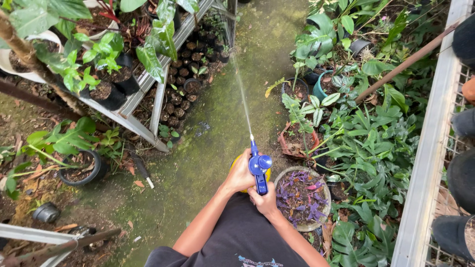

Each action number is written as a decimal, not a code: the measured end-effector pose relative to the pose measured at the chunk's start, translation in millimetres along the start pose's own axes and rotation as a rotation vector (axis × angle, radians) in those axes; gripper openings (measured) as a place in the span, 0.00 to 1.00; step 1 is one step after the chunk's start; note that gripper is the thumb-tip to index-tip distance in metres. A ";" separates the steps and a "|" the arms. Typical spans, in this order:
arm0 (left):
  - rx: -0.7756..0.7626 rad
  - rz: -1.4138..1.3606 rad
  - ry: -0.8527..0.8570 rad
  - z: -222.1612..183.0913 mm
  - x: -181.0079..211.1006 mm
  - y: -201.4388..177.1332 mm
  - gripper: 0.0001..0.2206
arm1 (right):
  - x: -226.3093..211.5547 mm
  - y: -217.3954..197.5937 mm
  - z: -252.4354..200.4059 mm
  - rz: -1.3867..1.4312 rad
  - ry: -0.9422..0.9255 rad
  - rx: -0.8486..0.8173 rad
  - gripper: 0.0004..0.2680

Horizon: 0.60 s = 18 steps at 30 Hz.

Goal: The person uses a handheld pressure sprayer to water potted plants and the surrounding ground in a nursery area. They move along a narrow walkway, spraying foliage and soil on both sides.

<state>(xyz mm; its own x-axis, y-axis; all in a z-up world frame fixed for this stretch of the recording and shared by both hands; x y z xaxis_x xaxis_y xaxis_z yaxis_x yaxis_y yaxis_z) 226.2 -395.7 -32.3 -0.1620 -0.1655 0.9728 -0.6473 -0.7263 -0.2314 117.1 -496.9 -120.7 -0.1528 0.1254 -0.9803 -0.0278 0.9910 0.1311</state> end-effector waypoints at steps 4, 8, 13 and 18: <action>-0.030 0.011 -0.010 31.9 -1.2 2.0 0.28 | -4.2 -21.6 20.4 0.002 0.001 0.029 0.12; -0.049 0.014 -0.004 66.1 -2.2 0.1 0.27 | -11.2 -41.3 41.3 -0.026 -0.024 0.057 0.13; -0.111 0.050 -0.037 103.6 -6.9 -0.1 0.29 | -16.5 -58.2 67.9 0.089 -0.015 0.101 0.12; -0.182 0.023 -0.030 137.8 -12.2 0.4 0.31 | -19.5 -72.2 86.4 0.122 0.019 0.199 0.13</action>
Point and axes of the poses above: each hand's wrist, its own z-axis towards the middle knuckle, its own y-axis out of the palm, x = y × z, the point moved 4 cm from there along z, towards the middle knuckle, and after that the axes turned 14 degrees about -x, right-handed, at the moved point
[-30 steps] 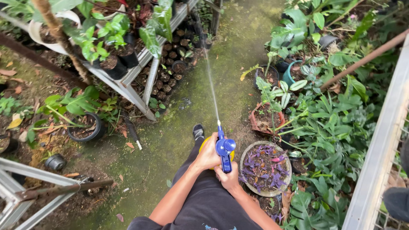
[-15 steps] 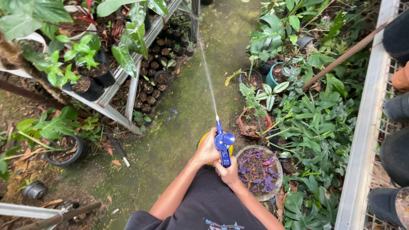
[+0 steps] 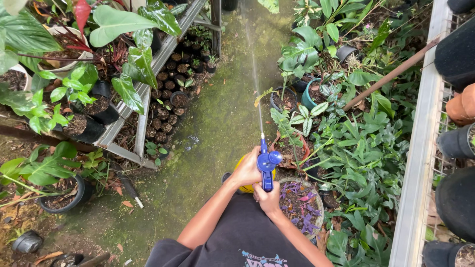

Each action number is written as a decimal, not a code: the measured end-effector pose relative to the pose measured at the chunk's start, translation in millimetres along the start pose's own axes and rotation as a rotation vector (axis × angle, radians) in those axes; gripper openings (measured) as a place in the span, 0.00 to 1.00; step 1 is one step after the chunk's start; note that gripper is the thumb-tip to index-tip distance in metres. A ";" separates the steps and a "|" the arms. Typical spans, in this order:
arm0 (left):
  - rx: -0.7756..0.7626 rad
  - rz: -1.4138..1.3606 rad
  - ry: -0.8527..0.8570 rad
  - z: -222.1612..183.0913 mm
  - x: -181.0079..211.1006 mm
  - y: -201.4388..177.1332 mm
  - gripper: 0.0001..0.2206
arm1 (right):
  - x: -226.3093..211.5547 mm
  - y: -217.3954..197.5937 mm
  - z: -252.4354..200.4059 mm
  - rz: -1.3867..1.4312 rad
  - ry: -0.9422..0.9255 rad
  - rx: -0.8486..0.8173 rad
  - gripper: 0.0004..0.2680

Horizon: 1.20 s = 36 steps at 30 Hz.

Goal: The person uses a handheld pressure sprayer to water potted plants and the surrounding ground in a nursery area. They move along a narrow walkway, spraying foliage and soil on both sides.

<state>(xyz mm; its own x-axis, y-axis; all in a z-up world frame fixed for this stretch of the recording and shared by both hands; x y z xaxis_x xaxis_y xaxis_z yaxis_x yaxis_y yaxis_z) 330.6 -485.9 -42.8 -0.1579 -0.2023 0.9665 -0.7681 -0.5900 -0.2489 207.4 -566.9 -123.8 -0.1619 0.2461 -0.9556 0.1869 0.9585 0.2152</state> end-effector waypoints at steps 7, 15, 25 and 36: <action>-0.060 0.006 0.069 31.1 -4.6 -4.0 0.30 | -3.1 -12.3 19.3 0.032 -0.003 0.057 0.13; -0.032 0.005 0.150 51.4 -1.4 -18.2 0.30 | -4.4 -17.5 43.7 0.041 -0.037 0.022 0.13; 0.120 0.055 0.043 53.0 -7.3 -50.4 0.27 | -8.2 -13.9 82.5 -0.094 -0.005 -0.148 0.12; 0.230 -0.069 0.118 50.8 -3.7 -72.8 0.26 | -66.8 10.2 106.2 -0.523 0.135 -0.316 0.07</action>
Point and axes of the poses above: each hand's wrist, its own z-axis towards the middle knuckle, its own y-axis out of the palm, x = y × z, the point moved 4 cm from there along z, towards the middle knuckle, and after that the axes turned 14 degrees about -x, right-handed, at the moved point
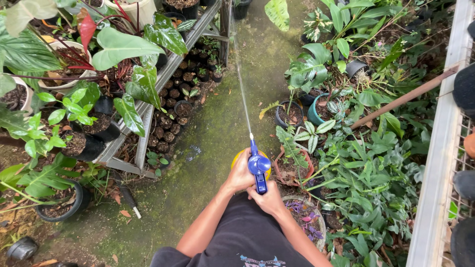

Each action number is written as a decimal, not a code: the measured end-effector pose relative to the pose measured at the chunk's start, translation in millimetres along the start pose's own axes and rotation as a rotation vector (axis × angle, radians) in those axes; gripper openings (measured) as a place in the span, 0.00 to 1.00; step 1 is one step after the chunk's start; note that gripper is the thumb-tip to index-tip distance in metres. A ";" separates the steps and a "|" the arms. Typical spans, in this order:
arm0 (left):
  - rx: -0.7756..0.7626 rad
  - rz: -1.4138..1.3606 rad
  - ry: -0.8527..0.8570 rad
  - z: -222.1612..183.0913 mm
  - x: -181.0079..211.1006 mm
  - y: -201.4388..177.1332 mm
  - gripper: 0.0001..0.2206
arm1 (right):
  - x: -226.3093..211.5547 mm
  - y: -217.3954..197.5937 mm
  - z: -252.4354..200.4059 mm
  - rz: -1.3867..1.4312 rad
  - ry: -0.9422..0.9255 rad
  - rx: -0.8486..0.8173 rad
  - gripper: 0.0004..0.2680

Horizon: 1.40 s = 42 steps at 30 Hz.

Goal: The person uses a handheld pressure sprayer to water potted plants and the surrounding ground in a nursery area. They move along a narrow walkway, spraying foliage and soil on both sides.

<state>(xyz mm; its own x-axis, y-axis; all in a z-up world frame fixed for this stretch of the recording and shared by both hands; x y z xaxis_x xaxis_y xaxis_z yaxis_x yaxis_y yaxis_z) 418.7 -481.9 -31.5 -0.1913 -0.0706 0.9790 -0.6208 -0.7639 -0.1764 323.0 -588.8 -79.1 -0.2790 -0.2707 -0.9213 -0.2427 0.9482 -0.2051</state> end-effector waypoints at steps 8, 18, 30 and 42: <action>0.109 0.061 -0.056 -21.1 -1.4 -5.7 0.23 | -100.4 -78.4 -7.8 -0.469 -0.135 -0.372 0.11; 0.370 0.227 -0.078 -40.1 -22.3 -13.8 0.22 | -187.8 -49.7 36.7 -0.590 -0.414 -0.400 0.07; 0.616 0.229 -0.208 5.0 -5.7 2.6 0.21 | -271.2 -119.0 49.4 -0.949 -0.638 -0.620 0.15; 0.705 0.263 -0.172 84.4 -13.4 52.4 0.18 | -223.7 -190.0 87.7 -0.861 -0.677 -0.621 0.13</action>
Point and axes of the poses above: each hand's wrist, its own z-axis towards the middle knuckle, its own y-axis out of the palm, x = y × z, the point moved 4 cm from there along z, towards the middle knuckle, and after that the axes turned 14 degrees about -x, right-handed, at the moved point
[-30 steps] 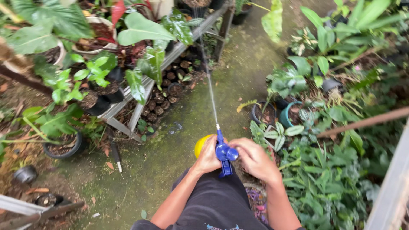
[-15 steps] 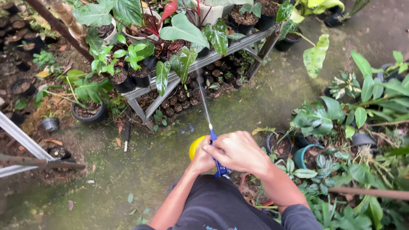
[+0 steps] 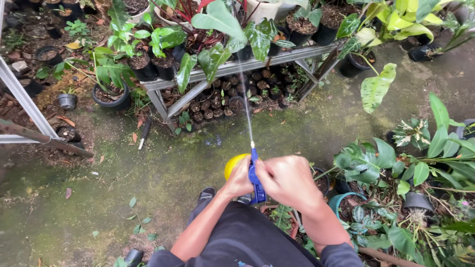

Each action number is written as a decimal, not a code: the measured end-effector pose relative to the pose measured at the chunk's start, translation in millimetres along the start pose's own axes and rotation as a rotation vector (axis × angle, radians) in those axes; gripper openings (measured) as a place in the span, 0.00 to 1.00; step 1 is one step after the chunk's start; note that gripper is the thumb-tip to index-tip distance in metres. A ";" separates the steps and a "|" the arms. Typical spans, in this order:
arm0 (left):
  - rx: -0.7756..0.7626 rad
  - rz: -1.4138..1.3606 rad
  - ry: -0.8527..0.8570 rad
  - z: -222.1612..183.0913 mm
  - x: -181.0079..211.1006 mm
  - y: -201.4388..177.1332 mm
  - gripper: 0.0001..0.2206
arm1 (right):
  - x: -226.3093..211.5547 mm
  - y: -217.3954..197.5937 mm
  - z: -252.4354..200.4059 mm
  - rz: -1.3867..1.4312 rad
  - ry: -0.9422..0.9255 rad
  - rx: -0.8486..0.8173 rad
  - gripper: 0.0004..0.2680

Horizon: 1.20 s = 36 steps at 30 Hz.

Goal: The person uses a handheld pressure sprayer to water potted plants and the surrounding ground in a nursery area. They move along a narrow walkway, spraying foliage and soil on both sides.

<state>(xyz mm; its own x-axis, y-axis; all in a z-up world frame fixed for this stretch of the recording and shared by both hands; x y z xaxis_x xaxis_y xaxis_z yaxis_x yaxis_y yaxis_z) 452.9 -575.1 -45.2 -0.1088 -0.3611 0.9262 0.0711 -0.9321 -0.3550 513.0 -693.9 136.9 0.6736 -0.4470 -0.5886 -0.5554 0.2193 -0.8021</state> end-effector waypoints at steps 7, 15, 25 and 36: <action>-0.016 -0.134 0.030 3.8 15.6 27.2 0.13 | -8.5 10.5 27.8 -0.092 0.034 -0.056 0.12; 0.124 -0.065 -0.094 -12.1 12.9 35.0 0.23 | 1.5 -36.4 -27.6 0.073 -0.135 0.046 0.13; 0.138 -0.053 -0.099 -37.8 16.1 16.5 0.19 | -14.7 18.6 5.2 -0.115 -0.079 -0.097 0.12; 0.038 -0.190 0.008 -90.4 11.9 -23.4 0.16 | -77.6 102.3 28.1 -0.136 0.001 -0.049 0.12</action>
<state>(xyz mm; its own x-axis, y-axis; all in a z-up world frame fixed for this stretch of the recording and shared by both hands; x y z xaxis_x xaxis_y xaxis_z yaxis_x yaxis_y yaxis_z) 360.3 -560.1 -37.4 -0.1317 -0.1789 0.9750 0.0858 -0.9819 -0.1686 417.6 -612.4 97.8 0.7437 -0.4710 -0.4745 -0.4820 0.1140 -0.8687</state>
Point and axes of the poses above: each hand's wrist, its own z-axis towards the middle knuckle, its own y-axis out of the palm, x = y × z, the point moved 4 cm from there along z, towards the middle knuckle, and after that the axes turned 14 degrees about -x, right-handed, at the moved point
